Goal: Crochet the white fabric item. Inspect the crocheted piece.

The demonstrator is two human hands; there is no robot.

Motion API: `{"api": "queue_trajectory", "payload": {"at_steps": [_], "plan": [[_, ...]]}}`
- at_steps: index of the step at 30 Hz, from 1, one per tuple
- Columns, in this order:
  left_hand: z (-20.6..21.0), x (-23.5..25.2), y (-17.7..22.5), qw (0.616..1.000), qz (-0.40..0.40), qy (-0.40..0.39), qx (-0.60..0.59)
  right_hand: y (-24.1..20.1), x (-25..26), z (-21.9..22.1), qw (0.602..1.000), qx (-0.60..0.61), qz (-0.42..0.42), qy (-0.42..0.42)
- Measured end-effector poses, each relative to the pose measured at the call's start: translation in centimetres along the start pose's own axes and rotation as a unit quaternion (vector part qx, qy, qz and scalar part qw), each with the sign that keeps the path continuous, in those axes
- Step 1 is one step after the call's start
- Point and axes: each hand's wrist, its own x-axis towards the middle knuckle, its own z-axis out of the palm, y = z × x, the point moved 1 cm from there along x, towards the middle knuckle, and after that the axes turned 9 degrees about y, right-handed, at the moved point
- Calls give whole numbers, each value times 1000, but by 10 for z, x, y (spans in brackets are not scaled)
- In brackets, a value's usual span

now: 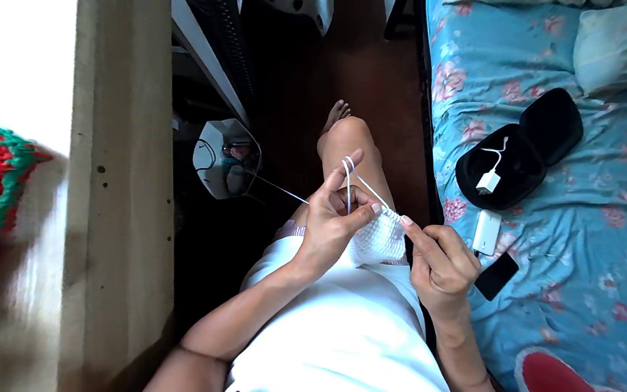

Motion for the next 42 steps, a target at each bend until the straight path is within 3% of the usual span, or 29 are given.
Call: {"api": "queue_trajectory", "payload": {"at_steps": [4, 7, 10, 14, 16, 17, 19, 21, 23, 26, 34, 42], "plan": [[-1, 2, -1, 999, -31, 0, -5, 1, -2, 4, 1000, 17, 4, 2], [-1, 0, -2, 1000, -4, -12, 2, -1, -3, 5, 998, 54, 41, -2], [3, -6, -4, 990, 121, -32, 70, -8, 1, 5, 988, 116, 102, -11], [10, -12, -30, 905, 388, -2, 172, -29, 16, 5, 984, 99, 147, -20], [9, -11, -37, 883, 437, 18, 169, -33, 21, 7, 968, 146, 203, -29], [9, -10, -37, 896, 419, 21, 142, -32, 22, 8, 953, 196, 231, -29], [10, -12, -26, 950, 305, 16, 62, -26, 22, 12, 940, 254, 227, -12], [8, -12, -10, 986, 164, 1, -13, -20, 17, 15, 971, 197, 137, 18], [5, -9, -1, 995, 93, -13, -31, -15, 15, 15, 991, 115, 50, 41], [1, -4, 4, 998, 59, -29, -21, -10, 14, 12, 997, 56, -6, 46], [-6, 3, 15, 998, 26, -52, 3, -3, 13, 5, 997, -3, -60, 42], [-13, 10, 15, 989, -99, -97, -49, 5, 10, 1, 996, 22, -78, 34]]}}
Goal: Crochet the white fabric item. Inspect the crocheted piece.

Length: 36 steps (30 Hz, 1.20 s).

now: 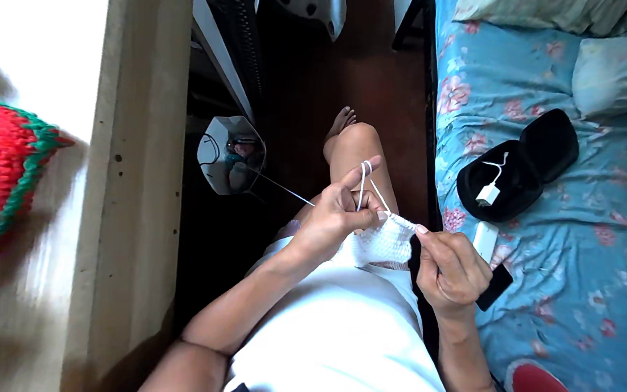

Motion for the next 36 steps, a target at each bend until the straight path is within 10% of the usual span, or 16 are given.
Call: {"api": "queue_trajectory", "payload": {"at_steps": [11, 20, 25, 28, 36], "plan": [[0, -4, 4, 995, 46, 34, 78, 2, -3, -6, 999, -36, -22, -13], [12, -8, -7, 988, 121, -21, 89, 5, 2, -2, 968, 186, 161, -53], [23, -10, -22, 946, 290, -15, 147, -4, 8, 2, 806, 426, 409, -39], [22, -6, -20, 974, 208, -4, 95, -10, 10, 7, 689, 514, 512, -1], [11, -2, -11, 998, 44, 49, 11, -3, 1, 7, 898, 297, 320, -53]]}}
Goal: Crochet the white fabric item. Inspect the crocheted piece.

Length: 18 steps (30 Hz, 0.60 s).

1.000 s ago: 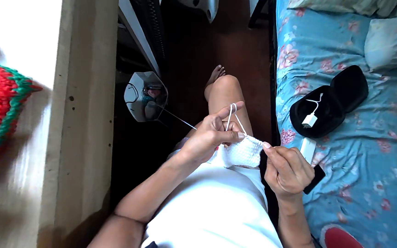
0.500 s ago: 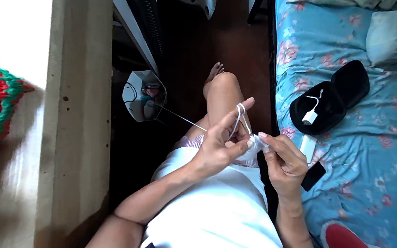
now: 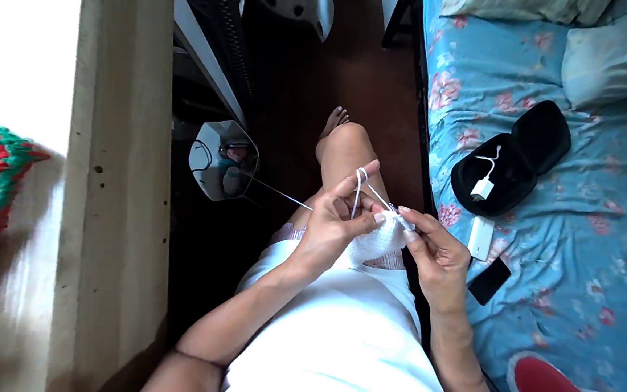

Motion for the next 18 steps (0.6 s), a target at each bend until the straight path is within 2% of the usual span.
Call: {"api": "queue_trajectory", "payload": {"at_steps": [4, 11, 18], "plan": [[3, -1, 2, 1000, 27, 5, 9, 1, 0, -6, 998, -49, -40, -7], [2, -2, 4, 999, 30, 16, 8, 3, 1, -13, 992, -92, -88, -19], [3, 0, 1, 998, 52, 29, 33, -1, 1, -15, 937, -269, -223, 26]]}}
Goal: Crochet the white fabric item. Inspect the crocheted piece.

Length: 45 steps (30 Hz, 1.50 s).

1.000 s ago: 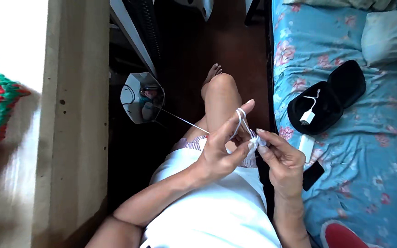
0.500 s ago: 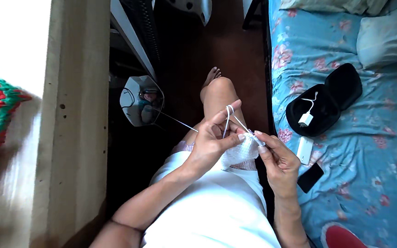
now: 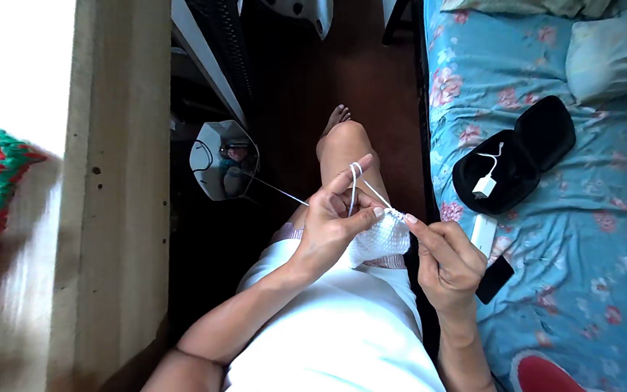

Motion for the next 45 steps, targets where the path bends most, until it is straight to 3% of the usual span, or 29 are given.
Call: {"api": "queue_trajectory", "payload": {"at_steps": [5, 13, 20, 22, 25, 27, 29, 31, 34, 36, 38, 45], "plan": [[-1, -1, 1, 1000, 23, 1, 10, -6, 1, 1, 995, -81, -50, 9], [-3, 0, 4, 999, 37, -8, 34, -6, 2, 5, 995, -78, -65, 4], [-6, 2, 1, 999, 23, -26, 15, -4, -4, 18, 992, 108, 67, 6], [-5, -1, -2, 993, 94, -25, 67, -8, -2, 19, 993, 98, 67, 5], [1, -5, -18, 935, 312, 0, 172, -23, 6, 19, 997, 27, 67, 4], [5, -6, -34, 879, 422, 35, 220, -36, 13, 21, 994, 9, 111, -8], [6, -5, -43, 863, 454, 61, 213, -41, 17, 23, 977, 87, 194, -16], [8, -6, -41, 909, 387, 59, 146, -39, 17, 26, 944, 212, 251, -2], [7, -9, -23, 979, 197, 37, 24, -32, 11, 29, 975, 167, 143, 34], [4, -8, -13, 991, 133, 16, 3, -27, 10, 28, 997, 48, 23, 54], [0, -7, -6, 995, 102, -3, 12, -22, 10, 25, 997, -25, -42, 60], [-2, -4, 8, 995, 76, -22, 58, -14, 7, 13, 992, -80, -88, 44]]}}
